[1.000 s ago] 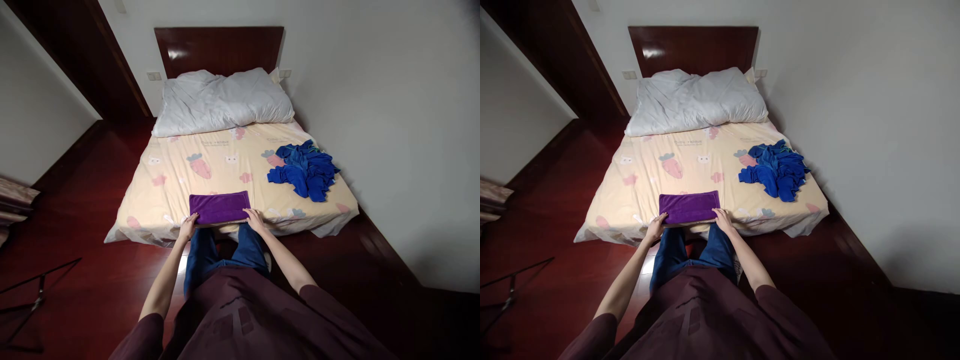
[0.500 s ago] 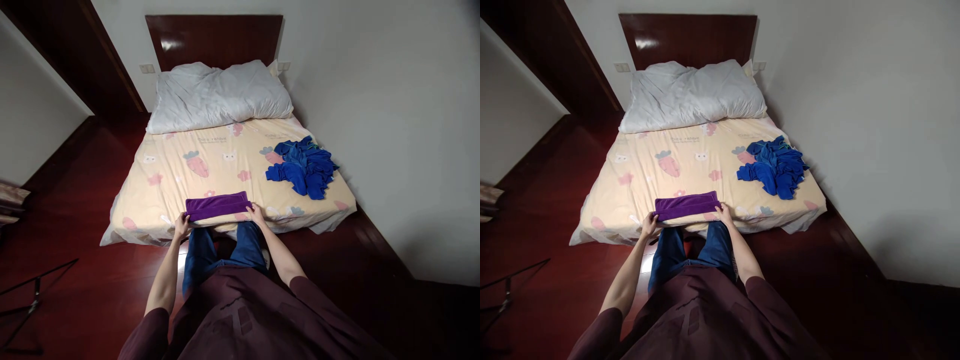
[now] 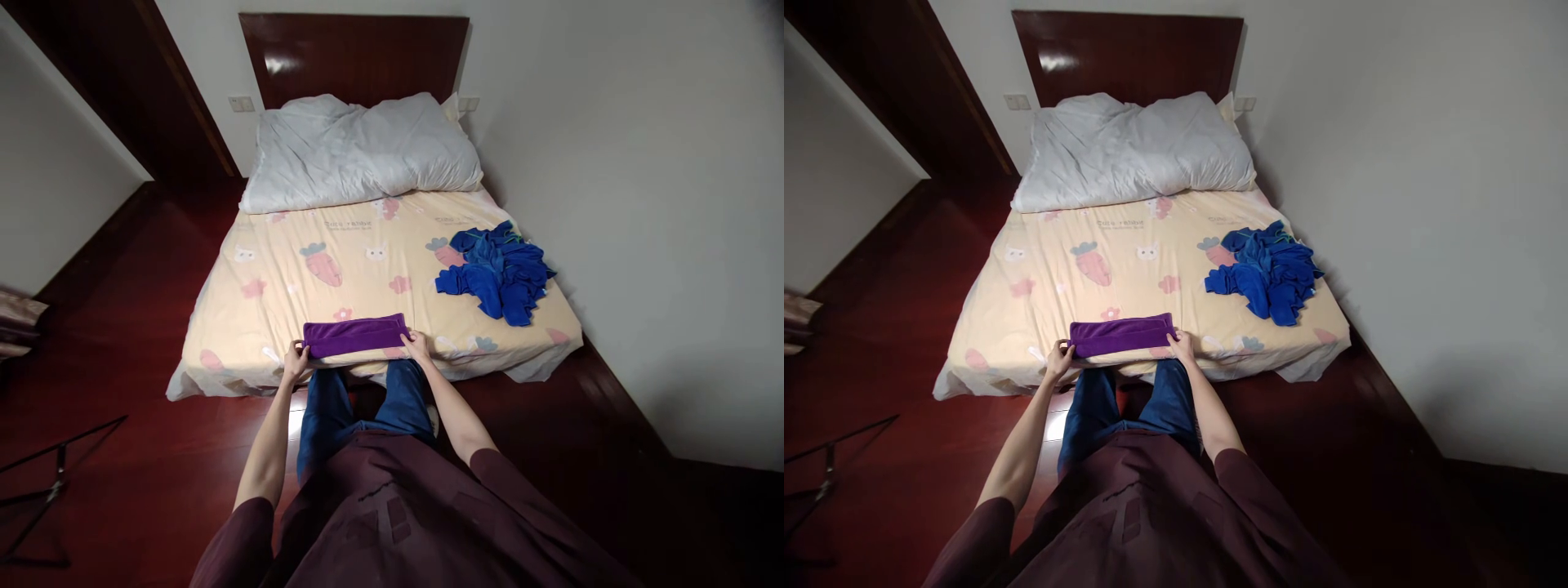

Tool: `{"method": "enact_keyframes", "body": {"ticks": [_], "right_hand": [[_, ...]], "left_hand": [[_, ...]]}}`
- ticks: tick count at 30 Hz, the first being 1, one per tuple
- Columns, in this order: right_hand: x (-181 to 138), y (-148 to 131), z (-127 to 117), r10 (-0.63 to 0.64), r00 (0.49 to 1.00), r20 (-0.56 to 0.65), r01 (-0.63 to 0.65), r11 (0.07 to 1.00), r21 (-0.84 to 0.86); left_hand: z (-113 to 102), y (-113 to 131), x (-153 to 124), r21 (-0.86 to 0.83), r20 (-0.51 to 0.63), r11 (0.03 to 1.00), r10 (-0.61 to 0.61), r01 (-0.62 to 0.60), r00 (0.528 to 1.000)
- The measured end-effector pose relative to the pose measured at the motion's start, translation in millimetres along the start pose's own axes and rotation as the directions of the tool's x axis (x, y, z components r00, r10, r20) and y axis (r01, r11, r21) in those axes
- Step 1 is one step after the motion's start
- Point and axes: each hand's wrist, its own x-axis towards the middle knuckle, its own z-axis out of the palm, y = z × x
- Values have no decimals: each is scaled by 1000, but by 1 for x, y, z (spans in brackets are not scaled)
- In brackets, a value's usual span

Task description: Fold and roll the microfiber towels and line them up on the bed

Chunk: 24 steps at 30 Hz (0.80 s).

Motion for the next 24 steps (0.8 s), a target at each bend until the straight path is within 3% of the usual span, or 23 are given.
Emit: {"method": "enact_keyframes", "body": {"ticks": [4, 7, 10, 12, 14, 16, 20, 24], "right_hand": [[0, -7, 3, 28, 998, -48, -31, 998, -59], [-7, -18, -1, -131, 986, -99, 112, 978, -176], [-16, -29, -7, -378, 924, 67, 378, 867, -325], [-19, -34, -9, -420, 869, 262, 492, 793, -360], [-19, -36, -7, -394, 828, 398, 542, 745, -390], [-15, -36, -2, -353, 817, 455, 549, 717, -429], [-6, -35, 8, -314, 827, 465, 535, 693, -483], [1, -37, 12, -288, 841, 459, 512, 699, -499]], "left_hand": [[0, 8, 1, 45, -4, 999, 0, 0, 1000], [-1, 16, -7, 130, -48, 984, 131, -123, 990], [0, 22, -19, 280, 30, 870, 415, -406, 910], [3, 23, -24, 303, 157, 790, 510, -533, 846], [10, 21, -26, 316, 232, 767, 508, -558, 830], [17, 17, -24, 351, 249, 769, 474, -535, 844], [27, 17, -14, 412, 245, 758, 442, -505, 863], [24, 25, -2, 482, 265, 724, 416, -493, 870]]}}
